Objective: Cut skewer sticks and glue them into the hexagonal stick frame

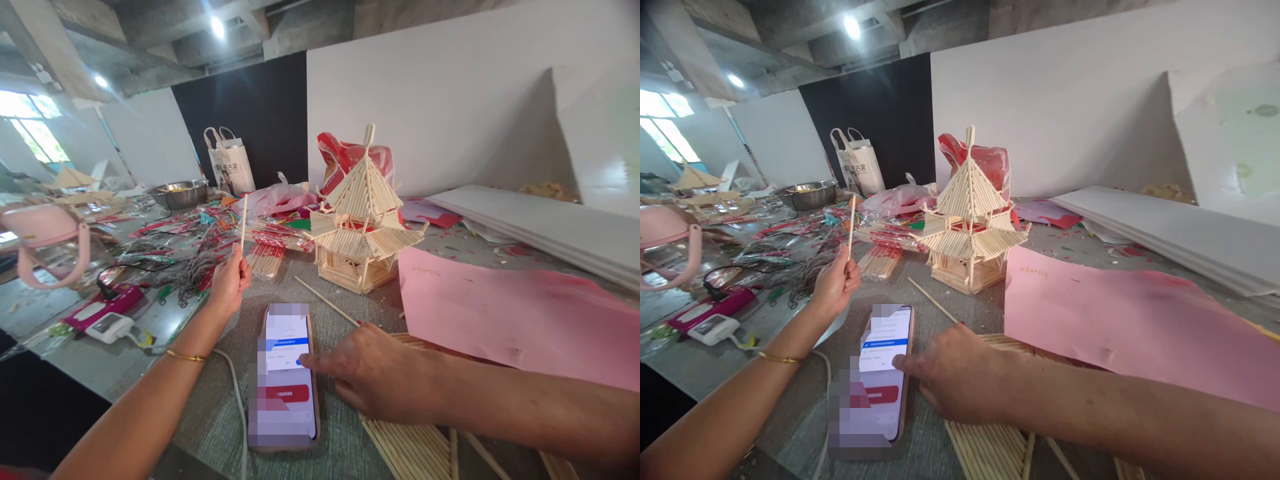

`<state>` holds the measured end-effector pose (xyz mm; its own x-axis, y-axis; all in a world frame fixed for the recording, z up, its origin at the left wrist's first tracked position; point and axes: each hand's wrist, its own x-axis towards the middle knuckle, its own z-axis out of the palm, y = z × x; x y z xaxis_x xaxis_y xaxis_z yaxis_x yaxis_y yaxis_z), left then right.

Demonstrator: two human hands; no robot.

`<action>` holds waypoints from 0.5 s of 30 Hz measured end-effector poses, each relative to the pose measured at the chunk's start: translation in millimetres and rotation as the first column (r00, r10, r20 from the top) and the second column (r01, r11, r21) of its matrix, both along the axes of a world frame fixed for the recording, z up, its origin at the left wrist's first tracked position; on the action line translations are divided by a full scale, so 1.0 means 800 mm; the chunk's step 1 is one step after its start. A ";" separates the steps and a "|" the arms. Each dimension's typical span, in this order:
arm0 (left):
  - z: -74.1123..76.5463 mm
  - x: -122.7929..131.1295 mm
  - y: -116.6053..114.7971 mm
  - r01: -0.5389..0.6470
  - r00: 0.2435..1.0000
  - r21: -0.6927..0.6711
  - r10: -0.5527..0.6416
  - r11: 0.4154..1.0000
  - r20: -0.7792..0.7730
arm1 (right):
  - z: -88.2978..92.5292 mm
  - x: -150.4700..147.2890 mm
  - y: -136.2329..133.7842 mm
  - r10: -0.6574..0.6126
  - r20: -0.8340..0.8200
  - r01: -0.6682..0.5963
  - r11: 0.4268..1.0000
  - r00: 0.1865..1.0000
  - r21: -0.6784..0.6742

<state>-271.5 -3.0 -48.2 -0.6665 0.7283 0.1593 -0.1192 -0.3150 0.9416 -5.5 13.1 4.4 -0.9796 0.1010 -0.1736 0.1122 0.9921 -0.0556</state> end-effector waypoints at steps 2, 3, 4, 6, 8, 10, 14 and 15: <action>0.000 0.000 0.000 0.001 1.000 0.001 -0.001 1.000 -0.005 | 0.000 0.000 0.000 -0.001 -0.011 0.001 1.000 1.000 0.007; 0.000 0.000 -0.001 0.001 1.000 0.001 -0.001 1.000 -0.006 | -0.002 0.000 0.000 0.003 -0.018 -0.003 1.000 1.000 0.011; 0.001 0.001 -0.001 0.001 1.000 0.001 -0.001 1.000 -0.007 | -0.003 0.000 0.000 0.010 -0.023 -0.009 1.000 1.000 0.014; 0.001 0.001 -0.001 0.003 1.000 0.000 -0.003 1.000 -0.009 | -0.007 -0.001 0.001 0.019 -0.022 -0.018 1.000 1.000 0.023; 0.002 0.002 -0.001 0.003 1.000 0.000 -0.003 1.000 -0.013 | -0.010 -0.002 0.001 0.022 -0.010 -0.022 0.999 1.000 0.039; 0.001 0.001 -0.001 -0.001 1.000 0.002 0.001 1.000 -0.019 | -0.010 -0.004 0.000 0.016 0.001 -0.016 0.999 1.000 0.032; 0.001 0.001 -0.001 -0.002 1.000 0.011 0.002 1.000 -0.016 | -0.001 -0.001 0.002 -0.015 -0.022 0.014 0.998 1.000 -0.064; 0.002 0.001 -0.001 0.001 1.000 0.011 -0.001 1.000 -0.015 | 0.002 0.001 0.003 -0.021 -0.047 0.017 0.996 0.999 -0.087</action>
